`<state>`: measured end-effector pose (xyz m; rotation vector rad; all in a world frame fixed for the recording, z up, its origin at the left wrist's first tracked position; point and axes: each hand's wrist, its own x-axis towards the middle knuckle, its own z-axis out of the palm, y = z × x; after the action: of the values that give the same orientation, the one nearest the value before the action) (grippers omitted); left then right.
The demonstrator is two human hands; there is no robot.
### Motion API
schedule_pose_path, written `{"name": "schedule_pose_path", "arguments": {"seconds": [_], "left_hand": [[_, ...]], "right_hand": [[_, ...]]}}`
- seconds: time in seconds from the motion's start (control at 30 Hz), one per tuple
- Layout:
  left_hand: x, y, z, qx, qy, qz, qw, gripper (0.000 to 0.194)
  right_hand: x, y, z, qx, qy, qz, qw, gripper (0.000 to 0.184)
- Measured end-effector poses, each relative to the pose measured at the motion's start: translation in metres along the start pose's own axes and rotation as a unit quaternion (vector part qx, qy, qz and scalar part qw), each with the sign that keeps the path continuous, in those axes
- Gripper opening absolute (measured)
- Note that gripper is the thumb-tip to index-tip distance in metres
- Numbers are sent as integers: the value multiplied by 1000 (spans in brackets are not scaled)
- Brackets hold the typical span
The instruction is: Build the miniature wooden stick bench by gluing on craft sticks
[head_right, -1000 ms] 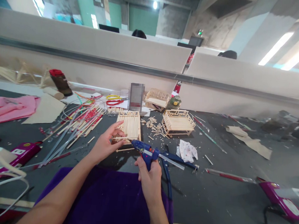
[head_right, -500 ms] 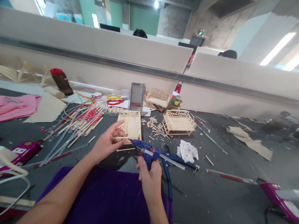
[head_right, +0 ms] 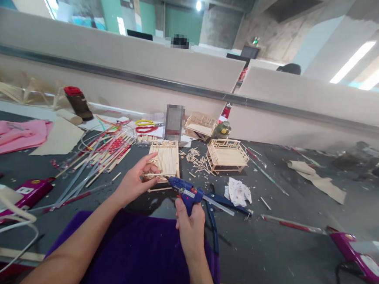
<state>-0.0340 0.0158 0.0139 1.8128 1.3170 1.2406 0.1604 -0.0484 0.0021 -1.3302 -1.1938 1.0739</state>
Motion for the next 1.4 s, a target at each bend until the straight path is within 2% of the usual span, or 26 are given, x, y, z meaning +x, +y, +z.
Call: {"name": "schedule_pose_path", "arguments": {"seconds": [0.27,0.43,0.93,1.4], "left_hand": [[0,0,0,-14,-3,-3,1000,70],[0,0,0,-11,-5,-9,1000,71],[0,-7,1,2,-4,5,1000,71],[-1,-9,2,0,6,-1,1000,70]], "right_hand": [[1,0,0,13,4,0,1000,42],[1,3,-1,16,-18,2,1000,42],[-2,4,0,22,-2,-8,1000,40],[-3,-6,-1,0,17,-10,1000,42]]}}
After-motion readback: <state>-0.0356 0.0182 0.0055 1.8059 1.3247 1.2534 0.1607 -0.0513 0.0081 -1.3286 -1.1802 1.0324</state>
